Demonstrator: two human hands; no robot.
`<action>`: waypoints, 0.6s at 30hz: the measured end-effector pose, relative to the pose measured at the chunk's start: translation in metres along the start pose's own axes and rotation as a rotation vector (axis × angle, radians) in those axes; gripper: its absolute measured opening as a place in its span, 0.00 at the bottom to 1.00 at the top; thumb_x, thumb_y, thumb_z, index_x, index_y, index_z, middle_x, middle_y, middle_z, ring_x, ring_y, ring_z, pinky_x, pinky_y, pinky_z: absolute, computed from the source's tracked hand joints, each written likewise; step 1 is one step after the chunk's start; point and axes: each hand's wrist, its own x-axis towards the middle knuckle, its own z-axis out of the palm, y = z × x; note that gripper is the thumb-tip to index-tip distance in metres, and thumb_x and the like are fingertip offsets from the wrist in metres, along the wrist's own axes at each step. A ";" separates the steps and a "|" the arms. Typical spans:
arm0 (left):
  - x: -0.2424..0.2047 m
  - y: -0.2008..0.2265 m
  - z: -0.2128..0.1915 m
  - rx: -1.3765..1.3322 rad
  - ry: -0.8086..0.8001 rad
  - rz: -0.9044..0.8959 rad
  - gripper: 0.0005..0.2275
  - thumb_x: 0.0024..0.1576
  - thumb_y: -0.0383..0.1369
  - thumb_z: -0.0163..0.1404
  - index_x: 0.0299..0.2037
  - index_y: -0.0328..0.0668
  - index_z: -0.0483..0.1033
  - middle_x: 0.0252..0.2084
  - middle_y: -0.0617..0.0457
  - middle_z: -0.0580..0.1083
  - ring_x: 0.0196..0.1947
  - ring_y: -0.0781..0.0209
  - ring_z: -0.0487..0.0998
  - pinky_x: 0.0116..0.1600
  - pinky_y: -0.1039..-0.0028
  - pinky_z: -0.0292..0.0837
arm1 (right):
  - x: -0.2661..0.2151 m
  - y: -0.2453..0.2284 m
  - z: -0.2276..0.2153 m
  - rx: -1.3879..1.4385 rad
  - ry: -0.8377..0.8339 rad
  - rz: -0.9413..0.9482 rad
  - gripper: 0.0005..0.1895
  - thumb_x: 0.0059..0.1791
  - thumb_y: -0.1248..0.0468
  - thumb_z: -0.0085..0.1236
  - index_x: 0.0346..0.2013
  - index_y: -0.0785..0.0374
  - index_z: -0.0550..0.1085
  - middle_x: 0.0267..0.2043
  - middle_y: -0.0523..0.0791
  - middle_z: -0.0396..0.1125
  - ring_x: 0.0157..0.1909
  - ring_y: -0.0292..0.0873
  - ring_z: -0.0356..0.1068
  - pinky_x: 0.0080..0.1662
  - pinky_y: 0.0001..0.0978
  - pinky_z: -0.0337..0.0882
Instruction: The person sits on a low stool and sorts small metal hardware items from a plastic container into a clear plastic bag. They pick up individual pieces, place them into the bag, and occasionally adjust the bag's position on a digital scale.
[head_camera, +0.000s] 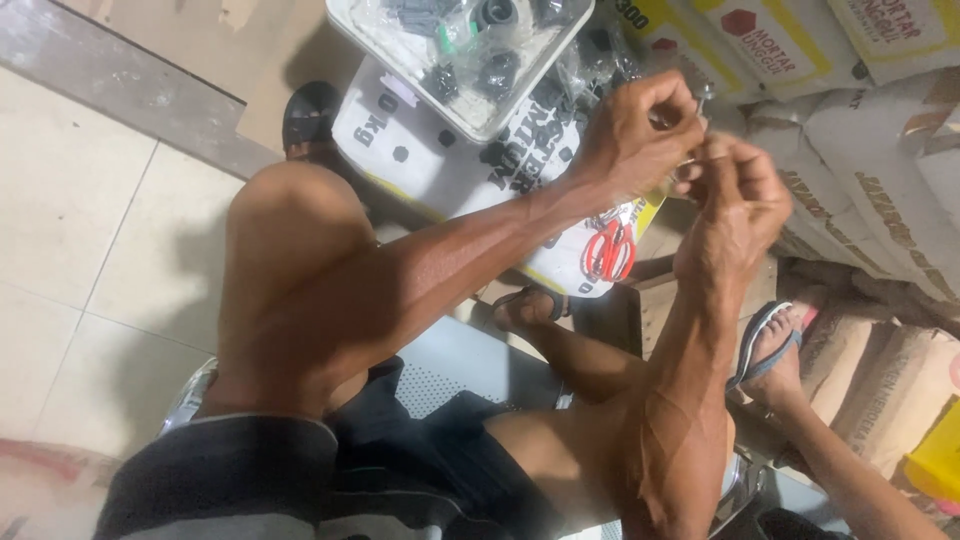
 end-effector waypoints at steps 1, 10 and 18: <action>-0.001 0.004 0.000 0.000 0.000 -0.005 0.06 0.52 0.32 0.56 0.26 0.53 0.71 0.25 0.63 0.76 0.24 0.70 0.78 0.29 0.74 0.82 | 0.002 0.001 -0.003 -0.001 0.000 0.005 0.09 0.57 0.55 0.60 0.42 0.56 0.77 0.39 0.39 0.71 0.36 0.31 0.68 0.40 0.22 0.73; 0.000 0.014 -0.003 0.294 -0.164 0.419 0.03 0.52 0.28 0.45 0.28 0.51 0.66 0.20 0.62 0.72 0.19 0.68 0.70 0.22 0.76 0.66 | 0.004 -0.014 0.001 -0.125 -0.002 -0.163 0.17 0.57 0.54 0.65 0.50 0.63 0.71 0.45 0.44 0.68 0.42 0.36 0.68 0.43 0.24 0.73; 0.004 -0.017 -0.007 0.796 -0.258 0.305 0.16 0.47 0.07 0.43 0.22 0.40 0.74 0.13 0.59 0.66 0.12 0.65 0.71 0.14 0.75 0.69 | 0.012 0.012 -0.032 0.306 0.100 -0.069 0.08 0.58 0.73 0.56 0.40 0.55 0.74 0.39 0.38 0.68 0.29 0.29 0.60 0.29 0.18 0.61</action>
